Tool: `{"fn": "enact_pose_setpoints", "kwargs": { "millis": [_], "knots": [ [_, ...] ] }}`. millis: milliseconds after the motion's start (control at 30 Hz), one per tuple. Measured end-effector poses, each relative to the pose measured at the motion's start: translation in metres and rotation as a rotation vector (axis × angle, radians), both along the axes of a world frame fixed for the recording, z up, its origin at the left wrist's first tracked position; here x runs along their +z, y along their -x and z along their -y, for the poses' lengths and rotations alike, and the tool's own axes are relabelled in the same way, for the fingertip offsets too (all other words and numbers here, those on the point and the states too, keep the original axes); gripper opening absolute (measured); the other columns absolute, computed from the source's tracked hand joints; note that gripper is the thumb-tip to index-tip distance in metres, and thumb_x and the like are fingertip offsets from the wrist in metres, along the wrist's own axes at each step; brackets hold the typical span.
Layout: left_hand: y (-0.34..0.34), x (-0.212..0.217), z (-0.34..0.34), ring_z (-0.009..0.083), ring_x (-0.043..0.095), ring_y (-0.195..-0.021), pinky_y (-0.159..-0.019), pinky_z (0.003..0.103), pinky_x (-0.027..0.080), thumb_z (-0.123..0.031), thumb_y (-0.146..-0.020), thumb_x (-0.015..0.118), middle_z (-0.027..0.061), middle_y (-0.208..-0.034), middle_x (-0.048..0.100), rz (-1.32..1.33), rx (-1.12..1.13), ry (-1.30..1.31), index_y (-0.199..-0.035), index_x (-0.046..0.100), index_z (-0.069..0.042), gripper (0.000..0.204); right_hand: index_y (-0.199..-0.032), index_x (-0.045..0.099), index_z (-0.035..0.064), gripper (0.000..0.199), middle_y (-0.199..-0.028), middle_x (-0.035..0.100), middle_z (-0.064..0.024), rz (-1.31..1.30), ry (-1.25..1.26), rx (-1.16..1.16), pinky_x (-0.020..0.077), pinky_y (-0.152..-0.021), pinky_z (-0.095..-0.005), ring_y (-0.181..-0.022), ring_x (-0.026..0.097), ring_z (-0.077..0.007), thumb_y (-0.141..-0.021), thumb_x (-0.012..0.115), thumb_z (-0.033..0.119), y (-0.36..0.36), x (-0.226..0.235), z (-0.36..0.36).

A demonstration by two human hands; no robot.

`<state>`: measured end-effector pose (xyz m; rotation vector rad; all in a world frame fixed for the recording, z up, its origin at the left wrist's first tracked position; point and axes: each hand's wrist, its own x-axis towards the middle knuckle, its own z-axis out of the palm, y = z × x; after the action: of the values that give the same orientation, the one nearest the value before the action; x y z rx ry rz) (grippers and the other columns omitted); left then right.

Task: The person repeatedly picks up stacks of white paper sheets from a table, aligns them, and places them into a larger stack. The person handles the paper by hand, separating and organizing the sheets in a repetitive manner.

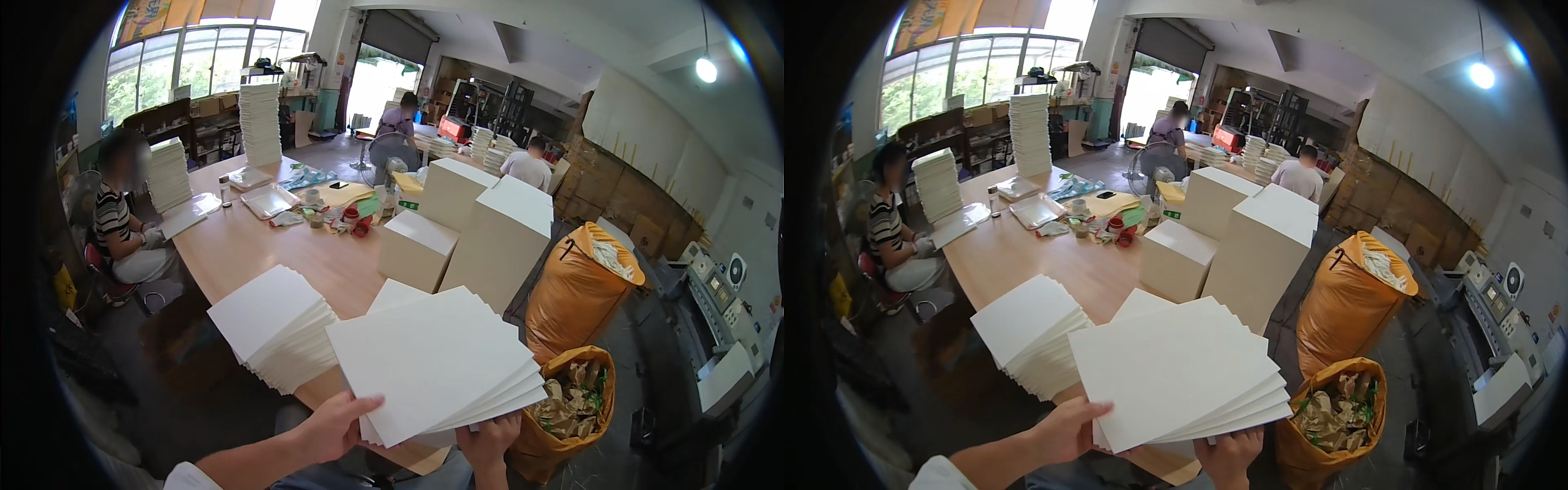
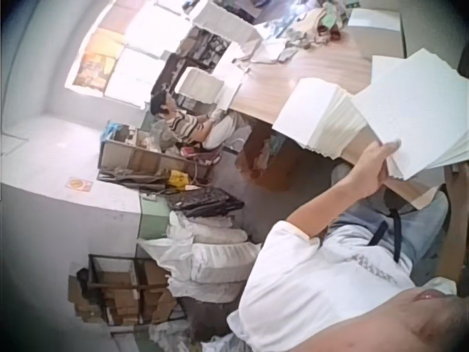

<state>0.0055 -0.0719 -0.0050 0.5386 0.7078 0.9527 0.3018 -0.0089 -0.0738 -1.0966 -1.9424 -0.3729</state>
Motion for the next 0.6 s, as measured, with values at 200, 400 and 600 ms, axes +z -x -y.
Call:
{"fn": "enact_pose_setpoints", "kwargs": {
  "millis": [200,400,600],
  "knots": [
    [0.029,-0.007,0.016,0.0295,0.071,-0.124,-0.109,0.050,0.060,-0.006,-0.105,0.065,0.0180,-0.141,0.066,-0.139,0.291,0.003,-0.154,0.047,0.005,0.053,-0.119,0.082,0.0046,0.043,-0.125,0.077,-0.0205,0.010,0.036,-0.040,0.0481,-0.110,-0.0597,-0.120,0.070,-0.0462,-0.093,0.078,0.039,0.004,0.005,0.005],
    [0.133,-0.033,0.040,0.0397,0.079,-0.089,-0.071,0.049,0.069,-0.020,-0.097,0.066,0.0245,-0.121,0.073,-0.191,0.721,-0.288,-0.146,0.052,0.006,0.056,-0.141,0.072,0.0077,0.052,-0.146,0.070,-0.0201,0.157,0.026,-0.107,0.0446,-0.118,-0.0597,-0.137,0.064,-0.0435,-0.105,0.068,0.046,0.003,0.001,0.003],
    [0.252,-0.083,0.024,0.0369,0.080,-0.088,-0.062,0.036,0.064,-0.025,-0.105,0.065,0.0194,-0.119,0.075,-0.282,0.886,-0.314,-0.143,0.055,0.001,0.047,-0.130,0.074,0.0033,0.044,-0.137,0.074,-0.0199,0.157,-0.067,-0.098,0.0511,-0.108,-0.0543,-0.126,0.069,-0.0393,-0.110,0.065,0.042,0.014,0.020,0.005]
  ]
}}
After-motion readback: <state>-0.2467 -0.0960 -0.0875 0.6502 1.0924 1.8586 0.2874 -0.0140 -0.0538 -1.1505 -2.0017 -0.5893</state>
